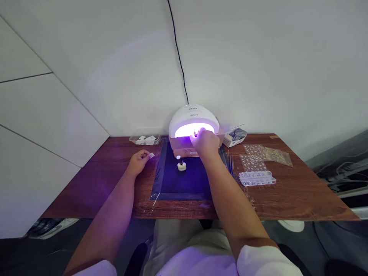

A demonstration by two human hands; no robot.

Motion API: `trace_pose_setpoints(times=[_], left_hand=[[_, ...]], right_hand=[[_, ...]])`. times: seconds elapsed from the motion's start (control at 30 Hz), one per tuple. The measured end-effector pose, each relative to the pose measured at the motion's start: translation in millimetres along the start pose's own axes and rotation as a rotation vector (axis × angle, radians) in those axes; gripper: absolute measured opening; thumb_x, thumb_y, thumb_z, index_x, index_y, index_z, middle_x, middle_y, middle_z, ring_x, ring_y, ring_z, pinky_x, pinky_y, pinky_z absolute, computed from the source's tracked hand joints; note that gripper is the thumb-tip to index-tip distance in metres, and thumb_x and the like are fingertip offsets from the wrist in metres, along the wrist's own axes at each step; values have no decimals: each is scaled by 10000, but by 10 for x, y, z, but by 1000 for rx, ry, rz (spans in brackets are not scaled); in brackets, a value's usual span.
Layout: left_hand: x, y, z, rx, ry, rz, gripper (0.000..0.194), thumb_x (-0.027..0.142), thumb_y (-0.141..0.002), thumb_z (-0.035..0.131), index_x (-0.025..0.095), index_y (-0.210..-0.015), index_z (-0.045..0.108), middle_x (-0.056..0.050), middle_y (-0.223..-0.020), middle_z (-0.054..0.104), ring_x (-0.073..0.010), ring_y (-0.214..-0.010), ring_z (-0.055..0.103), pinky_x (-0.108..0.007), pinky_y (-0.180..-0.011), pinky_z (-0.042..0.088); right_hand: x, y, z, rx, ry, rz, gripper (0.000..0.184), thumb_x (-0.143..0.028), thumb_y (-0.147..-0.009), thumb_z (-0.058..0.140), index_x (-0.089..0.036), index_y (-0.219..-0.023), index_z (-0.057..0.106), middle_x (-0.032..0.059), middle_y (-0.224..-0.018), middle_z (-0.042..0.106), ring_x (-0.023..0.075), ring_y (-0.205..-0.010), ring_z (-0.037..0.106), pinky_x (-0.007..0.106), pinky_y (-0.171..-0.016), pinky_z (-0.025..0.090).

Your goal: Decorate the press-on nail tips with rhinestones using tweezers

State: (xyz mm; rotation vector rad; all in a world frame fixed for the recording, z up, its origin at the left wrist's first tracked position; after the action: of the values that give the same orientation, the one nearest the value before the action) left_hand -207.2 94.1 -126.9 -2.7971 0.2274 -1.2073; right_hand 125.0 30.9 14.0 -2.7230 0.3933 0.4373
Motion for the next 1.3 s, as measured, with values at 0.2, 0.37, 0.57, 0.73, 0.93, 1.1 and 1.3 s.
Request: trace_pose_setpoints(times=[0.2,0.37,0.57,0.73,0.93,1.1,1.3], left_hand=[[5,-6,-22,5,6,1,334,401,-963,619,140,-1173,627,-76,-1123,663,-185,-961,662,-382,-838,590],[1,-9,-22,6,3,-6,338,396,-963,619,142,-1186,624,-80,-1145,660,-193,-985,660,-395,-857,587],[21,-12,-31,12,0,-18,333,392,-963,620,142,-1183,624,-79,-1139,661,-189,-976,661,-389,-849,589],[56,-12,-42,21,-15,-47,322,388,-960,625,139,-1165,630,-76,-1121,664,-184,-962,662,-383,-841,589],[84,8,-51,74,-41,-82,279,376,-958,631,131,-1092,643,-54,-1031,672,-158,-884,659,-347,-792,587],[126,27,-72,117,-57,-104,239,358,-956,638,125,-1009,645,-21,-909,657,-120,-763,631,-287,-699,569],[205,44,-90,143,-68,-124,228,350,-956,640,123,-979,638,-3,-850,636,-98,-695,600,-250,-637,544]], right_hand=[[132,63,-47,64,-152,47,291,-439,-845,592,-183,-944,690,96,-840,756,260,-816,709,359,-756,505],[384,271,-171,135,-293,46,283,-449,-807,595,-185,-870,673,69,-746,741,236,-751,691,335,-717,475],[889,823,-272,151,-412,2,334,-535,-748,593,-204,-711,621,11,-537,642,159,-491,580,279,-564,417],[1269,1300,-217,119,-438,-38,332,-526,-784,582,-213,-673,602,-12,-493,613,128,-430,541,244,-492,382],[1447,1633,44,54,-388,-94,296,-493,-799,590,-214,-707,624,-11,-518,627,129,-454,565,237,-506,389],[1461,1735,240,-24,-344,-175,242,-433,-815,606,-203,-764,663,-4,-536,631,127,-468,562,240,-518,373],[1481,1680,256,-157,-349,-288,203,-400,-831,633,-202,-816,676,-15,-550,635,120,-501,588,228,-552,397]])
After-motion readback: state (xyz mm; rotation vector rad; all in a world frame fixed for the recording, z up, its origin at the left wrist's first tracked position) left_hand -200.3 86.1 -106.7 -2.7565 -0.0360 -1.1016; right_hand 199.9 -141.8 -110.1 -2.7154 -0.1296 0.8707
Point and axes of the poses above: each hand's wrist, its own y-axis away from the middle knuckle, its own z-axis out of the palm, x = y × z, the point moved 4 cm from there along -y, towards the middle knuckle
